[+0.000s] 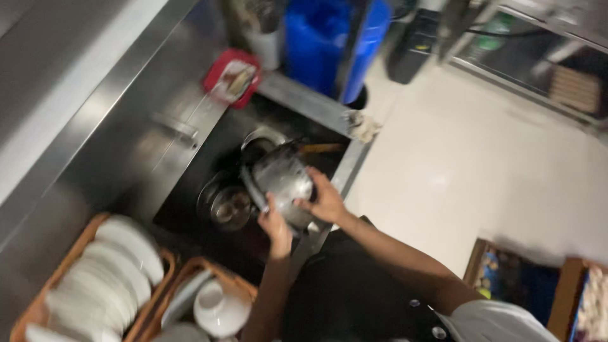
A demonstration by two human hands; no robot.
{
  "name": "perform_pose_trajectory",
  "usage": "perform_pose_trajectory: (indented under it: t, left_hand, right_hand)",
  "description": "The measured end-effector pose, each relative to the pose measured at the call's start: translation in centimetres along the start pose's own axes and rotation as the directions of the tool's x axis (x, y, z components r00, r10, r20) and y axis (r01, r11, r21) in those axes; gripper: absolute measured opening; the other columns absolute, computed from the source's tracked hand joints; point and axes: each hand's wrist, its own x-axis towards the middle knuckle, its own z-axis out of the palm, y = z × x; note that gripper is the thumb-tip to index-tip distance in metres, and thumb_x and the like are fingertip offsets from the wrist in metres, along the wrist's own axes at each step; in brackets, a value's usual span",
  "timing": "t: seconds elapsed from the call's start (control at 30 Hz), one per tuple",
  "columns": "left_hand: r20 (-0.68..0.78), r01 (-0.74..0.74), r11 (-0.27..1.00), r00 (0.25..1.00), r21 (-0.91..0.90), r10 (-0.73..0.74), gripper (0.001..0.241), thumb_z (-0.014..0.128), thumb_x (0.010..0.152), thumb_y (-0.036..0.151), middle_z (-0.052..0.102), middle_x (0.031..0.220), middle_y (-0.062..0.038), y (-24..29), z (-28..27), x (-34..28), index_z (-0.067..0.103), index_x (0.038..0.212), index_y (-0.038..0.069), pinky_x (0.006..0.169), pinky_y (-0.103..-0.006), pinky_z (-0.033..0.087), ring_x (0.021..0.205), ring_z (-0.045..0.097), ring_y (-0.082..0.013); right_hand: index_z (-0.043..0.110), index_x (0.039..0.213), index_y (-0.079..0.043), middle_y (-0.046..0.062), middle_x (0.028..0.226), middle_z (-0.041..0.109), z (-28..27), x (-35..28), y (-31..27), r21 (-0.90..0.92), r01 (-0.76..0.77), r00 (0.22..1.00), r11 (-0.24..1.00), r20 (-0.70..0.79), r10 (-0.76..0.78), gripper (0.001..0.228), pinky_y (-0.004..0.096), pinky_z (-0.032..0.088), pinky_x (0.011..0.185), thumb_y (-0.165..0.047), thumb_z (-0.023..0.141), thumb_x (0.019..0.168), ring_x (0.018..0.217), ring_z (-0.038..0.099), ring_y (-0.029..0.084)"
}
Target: The person scrubs a metal pot lid with a sponge and soap, rinses it under running water, and places it on the stove. They then pick up a small saucepan and begin scrubbing it with the sponge.
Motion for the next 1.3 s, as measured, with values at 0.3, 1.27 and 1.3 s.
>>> perform_pose_trajectory:
  t: [0.3,1.27,1.3]
  left_hand:
    - [0.221,-0.25,0.91,0.917,-0.33,0.331,0.046,0.077,0.097,0.03,0.067,0.119,-0.017,9.2,1.6,-0.1,0.063,0.117,-0.008,0.096,-0.0431,0.053,0.106,0.065,-0.025]
    - [0.442,-0.437,0.892,0.827,0.113,0.349,0.036,0.078,0.09,0.021,0.075,0.111,-0.014,7.6,4.2,-3.0,0.072,0.112,-0.006,0.086,-0.0415,0.056,0.094,0.07,-0.0261]
    - [0.532,-0.553,0.81,0.754,0.196,0.386,0.036,0.077,0.092,0.024,0.076,0.108,-0.016,7.3,4.5,-3.8,0.072,0.111,-0.006,0.085,-0.0416,0.055,0.092,0.069,-0.0271]
  right_hand:
    - [0.022,0.165,-0.006,0.026,0.172,0.017,-5.0,2.6,-6.4,-0.038,0.321,0.921,0.946,-0.218,-0.321,0.13,0.057,0.022,0.13,-0.062,0.089,0.069,0.161,0.019,0.047]
    - [0.022,0.159,0.003,0.029,0.158,0.036,-4.7,0.1,-0.2,0.166,-0.205,0.973,0.965,0.14,0.183,0.133,0.044,0.036,0.116,-0.071,0.08,0.065,0.144,0.041,0.04]
    - [0.023,0.159,0.001,0.029,0.152,0.044,-5.0,-0.5,1.3,0.191,-0.239,0.966,0.952,0.15,0.212,0.132,0.043,0.041,0.112,-0.073,0.078,0.065,0.137,0.049,0.039]
